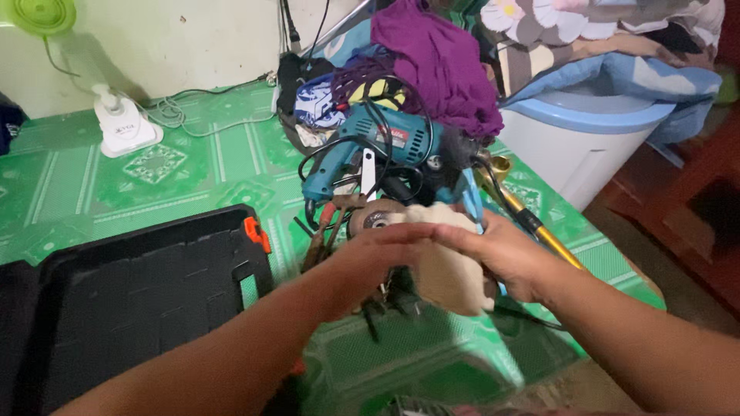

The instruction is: The person opens a black plastic toolbox and uses a blue brush to sweep dust from the interior compartments. They then use a cloth to wipe small metal drill bits and place them into the toolbox slots.

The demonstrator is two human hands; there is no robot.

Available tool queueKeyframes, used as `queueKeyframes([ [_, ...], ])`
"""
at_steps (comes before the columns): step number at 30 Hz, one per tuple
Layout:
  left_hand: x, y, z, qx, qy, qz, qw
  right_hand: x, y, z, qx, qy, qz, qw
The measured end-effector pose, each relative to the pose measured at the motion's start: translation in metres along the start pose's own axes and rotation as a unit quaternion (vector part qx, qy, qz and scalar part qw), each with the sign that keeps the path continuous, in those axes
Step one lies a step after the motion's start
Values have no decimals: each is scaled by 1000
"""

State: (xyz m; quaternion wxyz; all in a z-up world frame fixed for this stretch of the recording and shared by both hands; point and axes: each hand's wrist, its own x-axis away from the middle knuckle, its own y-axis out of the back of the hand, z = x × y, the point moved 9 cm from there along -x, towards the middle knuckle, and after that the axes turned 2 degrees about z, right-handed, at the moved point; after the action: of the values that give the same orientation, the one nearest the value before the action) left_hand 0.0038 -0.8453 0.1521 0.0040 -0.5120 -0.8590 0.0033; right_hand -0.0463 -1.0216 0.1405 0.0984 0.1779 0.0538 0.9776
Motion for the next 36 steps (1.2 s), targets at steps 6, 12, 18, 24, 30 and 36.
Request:
queueKeyframes([
  [6, 4, 18, 13, 24, 87, -86, 992, -7, 19, 11, 64, 4, -20, 998],
  [12, 56, 109, 69, -359, 249, -321, 840, 2, 26, 18, 233, -13, -46, 971],
  [18, 73, 138, 125, -357, 383, -349, 777, -13, 31, 11, 147, 30, -51, 987],
  [24, 58, 134, 138, -419, 403, -269, 768, -23, 49, -5, 141, -16, -44, 989],
  [30, 74, 121, 104, -367, 409, -382, 743, -21, 57, -7, 87, -45, -33, 995],
  [36, 42, 76, 72, -483, 342, -226, 774, -19, 53, -3, 140, -49, -38, 988],
])
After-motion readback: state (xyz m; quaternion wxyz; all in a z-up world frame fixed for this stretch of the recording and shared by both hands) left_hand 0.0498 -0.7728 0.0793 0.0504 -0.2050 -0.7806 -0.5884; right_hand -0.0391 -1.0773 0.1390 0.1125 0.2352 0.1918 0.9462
